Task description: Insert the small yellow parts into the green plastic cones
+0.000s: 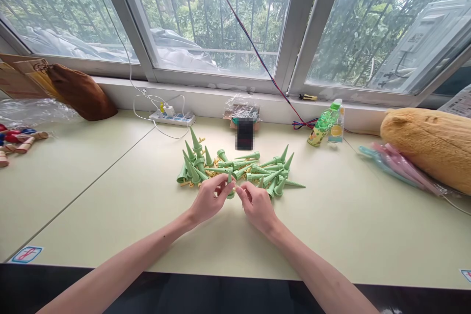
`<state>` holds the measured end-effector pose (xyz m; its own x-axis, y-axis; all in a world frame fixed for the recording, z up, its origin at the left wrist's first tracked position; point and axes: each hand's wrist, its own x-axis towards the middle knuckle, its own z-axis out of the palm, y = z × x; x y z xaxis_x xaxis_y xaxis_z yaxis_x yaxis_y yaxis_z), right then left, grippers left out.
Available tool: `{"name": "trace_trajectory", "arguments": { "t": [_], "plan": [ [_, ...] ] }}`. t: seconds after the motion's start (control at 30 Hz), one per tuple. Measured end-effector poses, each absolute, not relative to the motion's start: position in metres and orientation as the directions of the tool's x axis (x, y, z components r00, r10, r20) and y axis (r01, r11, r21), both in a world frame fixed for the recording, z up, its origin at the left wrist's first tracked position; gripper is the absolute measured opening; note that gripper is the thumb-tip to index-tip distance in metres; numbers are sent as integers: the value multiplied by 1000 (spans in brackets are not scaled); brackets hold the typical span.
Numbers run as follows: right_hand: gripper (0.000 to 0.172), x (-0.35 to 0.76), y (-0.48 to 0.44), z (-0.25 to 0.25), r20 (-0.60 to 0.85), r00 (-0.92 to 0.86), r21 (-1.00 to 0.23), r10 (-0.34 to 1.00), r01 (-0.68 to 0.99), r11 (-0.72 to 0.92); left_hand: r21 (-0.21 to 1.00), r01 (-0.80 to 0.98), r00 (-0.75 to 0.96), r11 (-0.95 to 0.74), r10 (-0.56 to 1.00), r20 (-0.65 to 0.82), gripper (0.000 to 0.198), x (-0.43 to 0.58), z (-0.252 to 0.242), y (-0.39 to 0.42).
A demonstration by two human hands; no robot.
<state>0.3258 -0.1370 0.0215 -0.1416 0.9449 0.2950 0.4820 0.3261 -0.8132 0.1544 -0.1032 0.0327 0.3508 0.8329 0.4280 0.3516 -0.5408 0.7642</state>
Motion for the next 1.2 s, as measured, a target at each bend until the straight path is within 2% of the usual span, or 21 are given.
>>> {"name": "trace_trajectory", "arguments": {
  "t": [0.1, 0.2, 0.63, 0.97, 1.2],
  "plan": [
    [27, 325, -137, 23, 292, -148, -816, 945, 477, 327, 764, 357, 338, -537, 837, 430, 19, 154, 33, -102],
    [25, 325, -137, 24, 293, -164, -812, 942, 477, 336, 765, 365, 329, -530, 843, 427, 19, 153, 33, -102],
    [47, 327, -136, 18, 268, -167, -797, 949, 515, 316, 734, 384, 362, -560, 822, 439, 20, 154, 35, -104],
    [30, 326, -139, 24, 255, -197, -813, 947, 486, 320, 743, 382, 331, -550, 832, 446, 20, 153, 35, -102],
    [42, 327, -137, 18, 263, -205, -805, 943, 491, 332, 724, 401, 348, -561, 825, 446, 21, 153, 34, -103]
  ]
}}
